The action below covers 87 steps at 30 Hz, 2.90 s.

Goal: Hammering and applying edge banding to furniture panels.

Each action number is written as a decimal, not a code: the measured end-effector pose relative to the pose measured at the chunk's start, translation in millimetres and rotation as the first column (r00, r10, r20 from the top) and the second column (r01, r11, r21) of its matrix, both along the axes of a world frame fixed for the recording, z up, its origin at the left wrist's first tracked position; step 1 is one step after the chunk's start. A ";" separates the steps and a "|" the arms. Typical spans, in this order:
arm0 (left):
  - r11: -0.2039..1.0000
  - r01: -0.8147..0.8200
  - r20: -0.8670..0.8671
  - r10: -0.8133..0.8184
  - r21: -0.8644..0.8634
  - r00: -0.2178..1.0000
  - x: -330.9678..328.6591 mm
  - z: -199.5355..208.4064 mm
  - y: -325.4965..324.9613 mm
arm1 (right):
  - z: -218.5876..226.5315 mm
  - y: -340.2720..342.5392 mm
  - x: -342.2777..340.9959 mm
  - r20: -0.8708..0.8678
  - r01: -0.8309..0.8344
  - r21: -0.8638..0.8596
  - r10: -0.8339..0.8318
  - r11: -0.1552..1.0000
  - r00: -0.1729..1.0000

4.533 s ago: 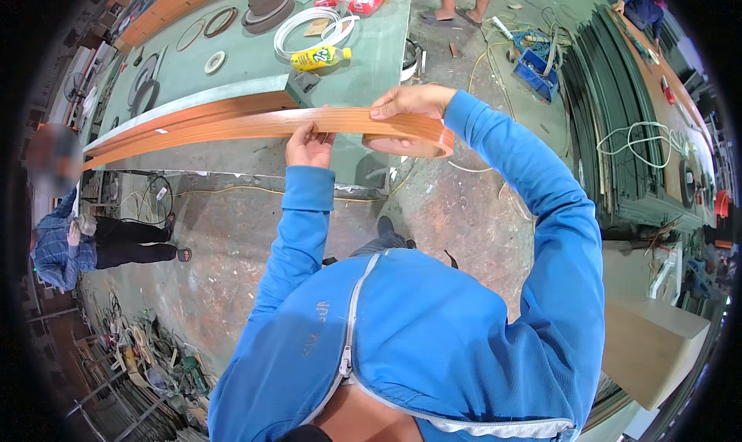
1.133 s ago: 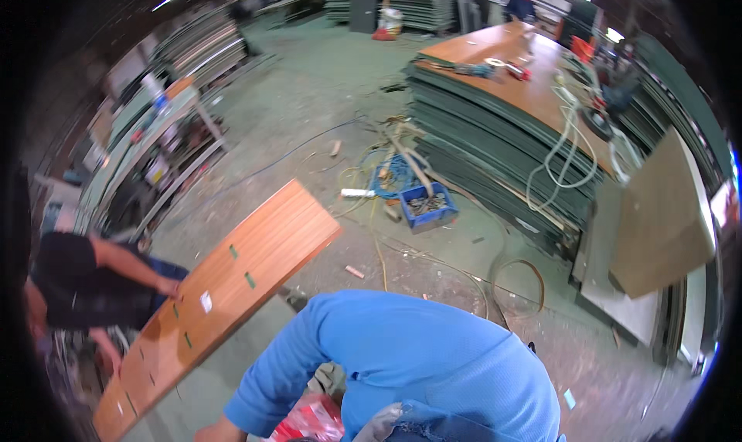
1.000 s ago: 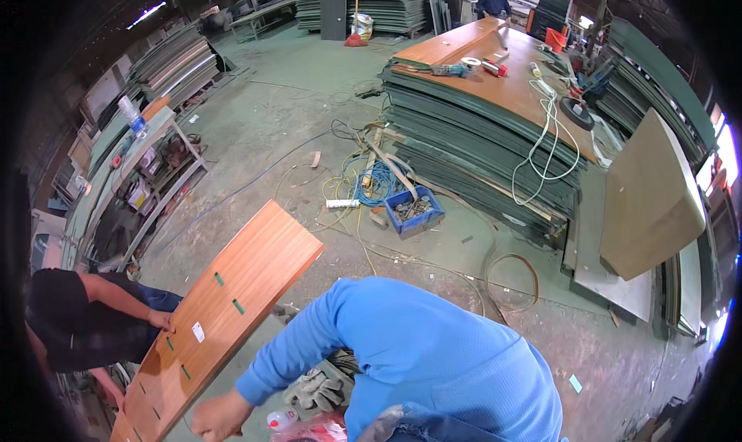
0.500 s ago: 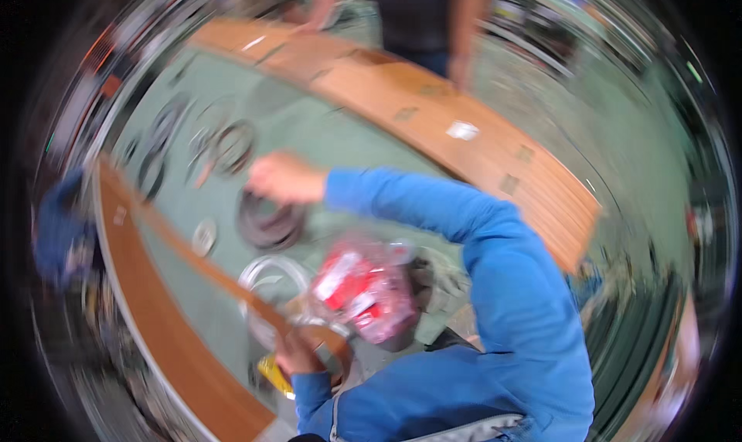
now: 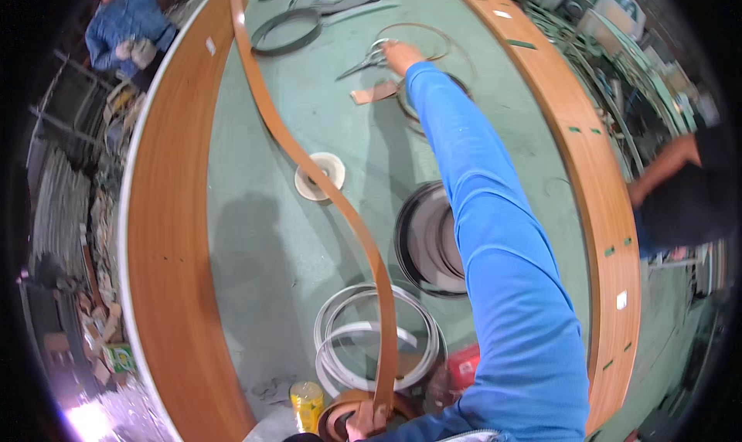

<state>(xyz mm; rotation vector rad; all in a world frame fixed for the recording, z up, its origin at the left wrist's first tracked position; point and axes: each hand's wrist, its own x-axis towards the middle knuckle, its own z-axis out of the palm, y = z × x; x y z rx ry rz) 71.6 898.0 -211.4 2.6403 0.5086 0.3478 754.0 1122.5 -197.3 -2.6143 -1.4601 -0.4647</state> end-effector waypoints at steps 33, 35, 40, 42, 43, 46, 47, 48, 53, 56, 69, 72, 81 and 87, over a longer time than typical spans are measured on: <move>0.391 -0.250 0.014 0.559 -0.886 0.829 -70.7 140.5 -99.4 | 194.4 -337.3 -248.5 -0.678 -0.133 0.310 0.317 0.941 0.663; 0.281 -0.179 0.041 0.631 -0.943 0.775 -83.5 175.7 -110.2 | 192.9 -401.6 -324.3 -0.923 -0.019 0.340 0.338 0.940 0.183; 0.304 -0.144 0.115 0.693 -0.942 0.711 -117.1 203.5 -130.0 | 175.8 -489.4 -504.3 -0.786 -0.583 0.119 0.435 0.804 0.439; 0.281 -0.101 0.131 0.699 -0.954 0.703 -135.7 203.1 -132.3 | 174.6 -494.0 -537.1 -0.876 -0.637 0.045 0.336 0.770 0.346; 0.246 -0.052 0.142 0.708 -0.968 0.692 -146.8 199.6 -135.1 | 172.2 -495.7 -548.8 -0.942 -0.695 -0.035 0.207 0.718 0.262; 0.270 -0.020 0.180 0.695 -0.963 0.696 -170.7 199.6 -144.1 | 147.1 -490.0 -561.6 -0.930 -0.752 0.094 0.327 0.653 0.168; 0.257 -0.044 0.153 0.696 -0.965 0.702 -177.5 199.5 -146.6 | 149.7 -485.2 -565.8 -0.925 -0.762 0.092 0.338 0.642 0.173; 0.264 -0.037 0.166 0.704 -0.964 0.690 -182.2 200.4 -149.1 | 154.1 -479.6 -571.2 -0.891 -0.809 0.067 0.399 0.584 0.215; 0.254 0.066 0.241 0.759 -0.965 0.606 -197.3 201.2 -166.2 | 172.5 -462.8 -606.9 -0.852 -0.892 0.050 0.485 0.449 0.197; 0.243 0.138 0.277 0.768 -0.960 0.578 -202.6 190.8 -171.1 | 165.0 -455.3 -615.7 -0.831 -0.910 0.056 0.524 0.412 0.186; 0.263 -0.018 0.225 0.855 -0.965 0.468 -218.5 170.6 -192.8 | 178.2 -448.6 -633.3 -0.739 -0.938 -0.040 0.621 0.345 0.260; 0.234 0.021 0.219 0.872 -0.972 0.438 -222.0 163.2 -203.3 | 177.3 -452.8 -636.0 -0.710 -0.947 -0.043 0.658 0.317 0.252; 0.244 0.018 0.237 0.915 -0.970 0.326 -221.0 149.2 -220.3 | 182.0 -457.1 -647.4 -0.693 -0.955 -0.058 0.677 0.291 0.248; 0.229 -0.053 0.185 0.884 -0.972 0.428 -236.6 144.5 -212.8 | 172.1 -468.1 -646.6 -0.697 -0.939 -0.021 0.668 0.343 0.260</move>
